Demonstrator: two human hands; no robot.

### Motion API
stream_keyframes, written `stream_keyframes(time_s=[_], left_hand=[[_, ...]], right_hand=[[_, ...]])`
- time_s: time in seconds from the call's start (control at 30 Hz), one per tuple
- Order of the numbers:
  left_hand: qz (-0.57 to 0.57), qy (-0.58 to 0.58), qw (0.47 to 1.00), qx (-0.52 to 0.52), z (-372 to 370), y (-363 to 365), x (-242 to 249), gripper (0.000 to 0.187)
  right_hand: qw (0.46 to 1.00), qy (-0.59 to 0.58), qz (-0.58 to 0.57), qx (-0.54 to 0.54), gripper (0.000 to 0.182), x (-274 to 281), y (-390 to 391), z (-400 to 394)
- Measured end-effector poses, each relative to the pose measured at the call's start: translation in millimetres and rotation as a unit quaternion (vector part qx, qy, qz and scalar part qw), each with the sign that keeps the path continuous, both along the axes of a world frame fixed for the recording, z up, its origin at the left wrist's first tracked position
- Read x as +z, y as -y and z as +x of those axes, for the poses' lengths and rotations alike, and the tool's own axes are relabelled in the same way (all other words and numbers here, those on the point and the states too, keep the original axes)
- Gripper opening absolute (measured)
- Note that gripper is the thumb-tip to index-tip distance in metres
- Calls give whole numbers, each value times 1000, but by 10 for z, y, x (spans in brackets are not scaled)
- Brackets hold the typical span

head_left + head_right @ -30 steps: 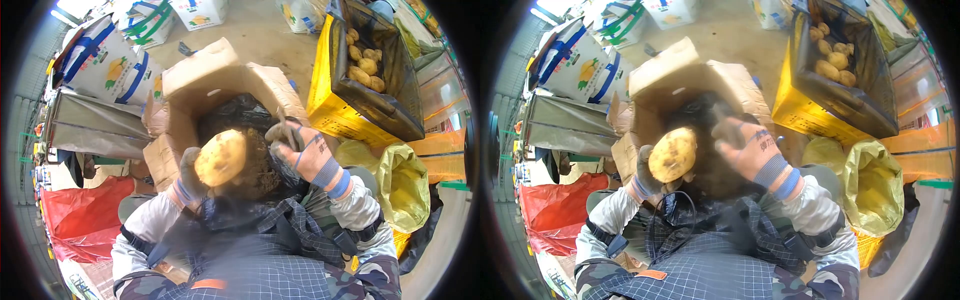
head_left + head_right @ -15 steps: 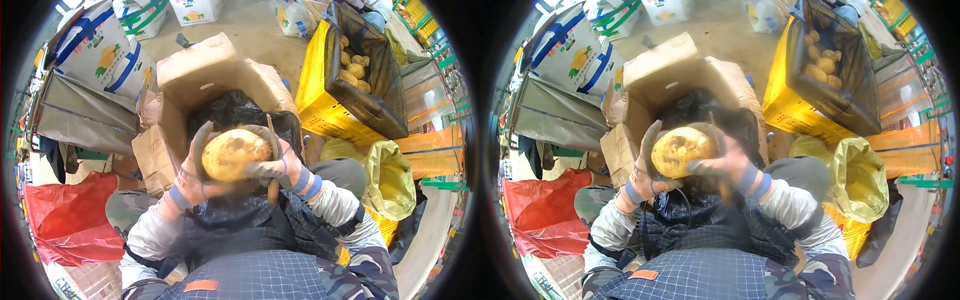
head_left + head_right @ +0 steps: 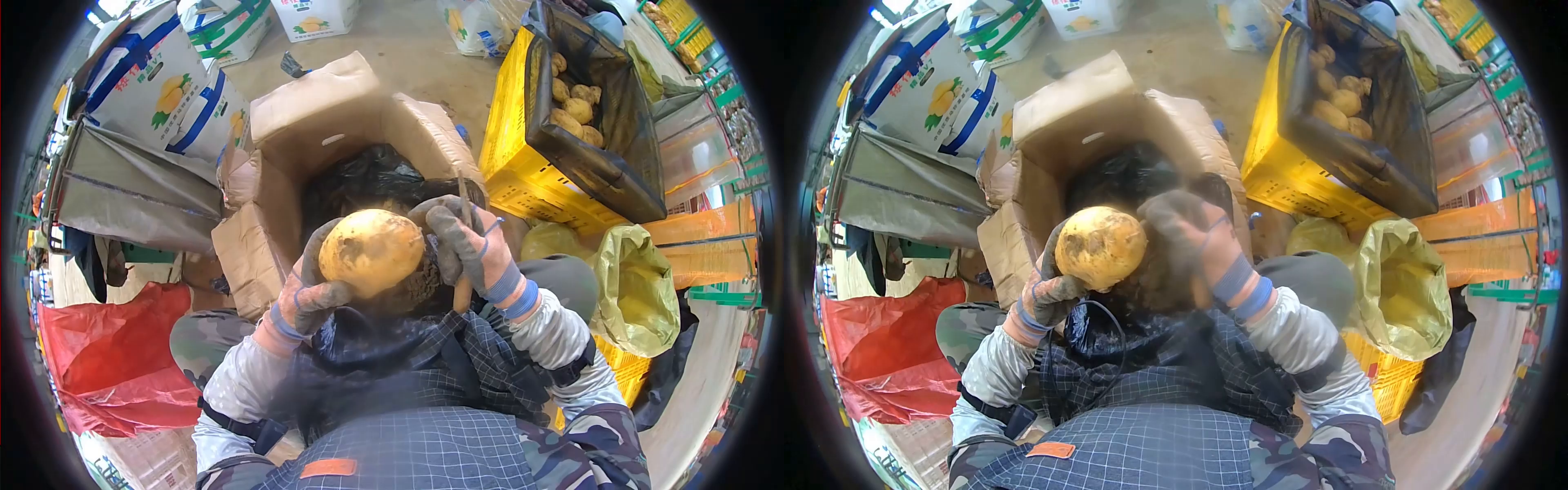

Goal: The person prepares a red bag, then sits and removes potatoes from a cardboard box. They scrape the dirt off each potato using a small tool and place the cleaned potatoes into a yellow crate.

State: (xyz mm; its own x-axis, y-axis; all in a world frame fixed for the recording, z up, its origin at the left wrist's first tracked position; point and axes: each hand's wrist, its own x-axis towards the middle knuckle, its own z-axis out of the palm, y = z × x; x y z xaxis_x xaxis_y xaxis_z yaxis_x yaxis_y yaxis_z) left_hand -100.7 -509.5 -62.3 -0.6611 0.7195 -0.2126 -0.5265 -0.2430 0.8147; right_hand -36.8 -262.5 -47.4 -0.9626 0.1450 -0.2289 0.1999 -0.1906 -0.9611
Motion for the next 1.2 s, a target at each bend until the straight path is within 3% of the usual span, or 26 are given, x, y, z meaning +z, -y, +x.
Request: stream_keyframes(time_s=[0.13, 0.4, 0.5, 0.63, 0.7, 0.77, 0.83, 0.87, 0.9, 0.97, 1.03, 1.13, 1.2], left_hand=[[-15, -20, 1000, 3, -22, 8, -75, 101], [-9, -27, 999, 22, -2, -28, -84, 100], [-11, -53, 998, 21, -12, -31, -113, 99], [-26, -68, 997, 23, 4, -35, -66, 98], [-23, -71, 997, 17, -6, -12, -70, 96], [9, -89, 996, -2, -75, -7, -117, 94], [14, -105, 994, -2, -55, -29, -103, 92], [19, -95, 995, 5, -49, -46, -95, 91], [-60, -154, 986, -11, -102, -6, -119, 88], [-52, -184, 981, -14, -104, -36, -84, 86], [-42, -131, 991, -11, -59, -100, -100, 82], [-35, -87, 995, -41, -45, -157, 34, 69], [-30, -83, 996, -14, -125, -137, -81, 61]], right_hand=[[997, 24, -68, -1, 23, 107, 51, 34], [993, -85, 71, -25, 20, 190, 19, 101], [952, -255, 171, -16, 22, 9, 50, 43], [952, -207, 223, -38, 22, 5, -2, 66], [987, -110, 111, -41, 29, -1, -52, 74], [995, -96, 33, -22, 40, -42, -88, 19], [987, -158, -15, 28, 55, -174, 37, 3], [985, -157, 24, 63, 65, -118, 98, 42], [980, -162, 68, 95, 75, -62, 150, 76], [979, -133, 128, 90, 80, -226, 179, 90], [995, -34, -2, 89, 77, -108, 88, 100], [989, 7, -119, 91, 74, -243, -27, 144], [991, -116, -23, 67, 61, -252, -117, 202]])
